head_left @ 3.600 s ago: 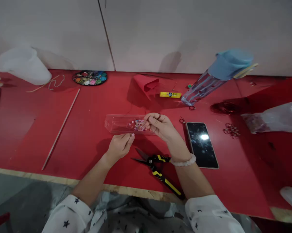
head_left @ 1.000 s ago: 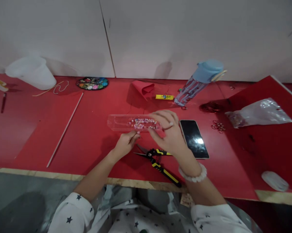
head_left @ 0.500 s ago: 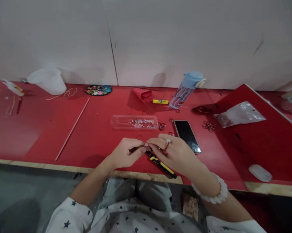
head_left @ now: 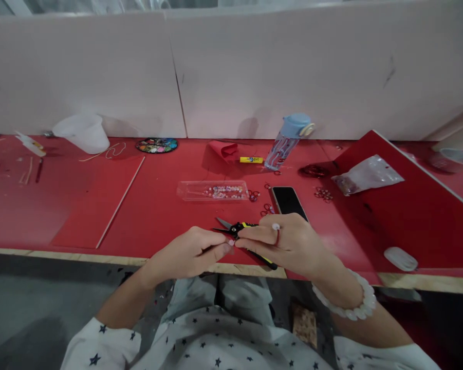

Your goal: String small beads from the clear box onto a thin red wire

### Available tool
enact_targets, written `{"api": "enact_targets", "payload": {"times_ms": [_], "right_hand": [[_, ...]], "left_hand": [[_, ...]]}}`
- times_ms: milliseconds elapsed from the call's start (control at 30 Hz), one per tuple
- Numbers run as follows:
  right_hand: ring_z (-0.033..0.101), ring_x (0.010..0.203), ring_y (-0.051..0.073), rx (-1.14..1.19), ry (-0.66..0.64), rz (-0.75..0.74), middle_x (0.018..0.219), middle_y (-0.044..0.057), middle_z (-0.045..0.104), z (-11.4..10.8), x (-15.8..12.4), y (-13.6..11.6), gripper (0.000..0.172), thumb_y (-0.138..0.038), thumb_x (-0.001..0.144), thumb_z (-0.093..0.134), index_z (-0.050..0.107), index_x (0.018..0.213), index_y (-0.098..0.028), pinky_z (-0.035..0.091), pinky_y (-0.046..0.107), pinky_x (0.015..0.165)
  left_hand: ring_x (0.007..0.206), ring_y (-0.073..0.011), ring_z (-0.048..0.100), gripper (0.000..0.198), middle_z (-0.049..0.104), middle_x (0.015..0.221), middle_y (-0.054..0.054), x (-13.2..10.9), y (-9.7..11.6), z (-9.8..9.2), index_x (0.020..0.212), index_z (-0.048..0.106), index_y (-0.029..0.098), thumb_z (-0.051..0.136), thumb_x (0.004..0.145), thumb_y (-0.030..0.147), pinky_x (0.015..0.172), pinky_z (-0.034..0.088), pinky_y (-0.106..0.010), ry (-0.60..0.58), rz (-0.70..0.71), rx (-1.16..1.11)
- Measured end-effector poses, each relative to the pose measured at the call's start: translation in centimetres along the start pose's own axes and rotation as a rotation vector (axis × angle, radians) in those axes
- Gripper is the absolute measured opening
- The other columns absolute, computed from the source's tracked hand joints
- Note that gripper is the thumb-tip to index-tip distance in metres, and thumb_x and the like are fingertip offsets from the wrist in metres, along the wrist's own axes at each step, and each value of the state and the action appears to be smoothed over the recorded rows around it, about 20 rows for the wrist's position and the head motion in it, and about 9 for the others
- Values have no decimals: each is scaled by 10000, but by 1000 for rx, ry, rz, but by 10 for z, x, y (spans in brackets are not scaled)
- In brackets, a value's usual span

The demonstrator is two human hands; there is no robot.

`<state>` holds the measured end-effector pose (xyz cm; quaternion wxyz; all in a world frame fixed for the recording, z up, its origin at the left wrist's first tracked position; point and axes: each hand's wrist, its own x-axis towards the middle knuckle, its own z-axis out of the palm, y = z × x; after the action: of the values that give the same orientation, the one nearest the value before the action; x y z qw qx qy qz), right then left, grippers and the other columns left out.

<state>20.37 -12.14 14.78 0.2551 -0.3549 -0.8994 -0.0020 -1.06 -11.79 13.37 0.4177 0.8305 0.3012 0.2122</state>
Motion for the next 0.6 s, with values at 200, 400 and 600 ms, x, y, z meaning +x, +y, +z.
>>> {"api": "enact_targets", "payload": {"times_ms": [200, 400, 600], "right_hand": [[458, 554, 120, -22, 68, -161, 588, 0, 544, -9, 5, -7, 365, -281, 984, 385, 699, 827, -182, 349, 258, 575], [466, 633, 143, -34, 9, -149, 681, 24, 588, -15, 8, -26, 303, -173, 959, 392, 632, 775, -160, 369, 291, 625], [469, 670, 152, -100, 66, -203, 705, 30, 597, -8, 9, -30, 353, -65, 928, 364, 584, 673, -173, 377, 332, 705]], "left_hand": [[484, -58, 304, 331, 326, 552, 65, -2, 6, 2, 608, 358, 175, 366, 927, 261, 476, 249, -181, -74, 2, -88], [466, -58, 299, 324, 339, 550, 63, -3, 7, 5, 644, 393, 178, 371, 931, 325, 436, 248, -173, -64, -38, -217], [411, -49, 309, 377, 375, 485, 70, -3, 5, 1, 627, 428, 169, 378, 934, 383, 405, 254, -165, -122, -81, -292]]}}
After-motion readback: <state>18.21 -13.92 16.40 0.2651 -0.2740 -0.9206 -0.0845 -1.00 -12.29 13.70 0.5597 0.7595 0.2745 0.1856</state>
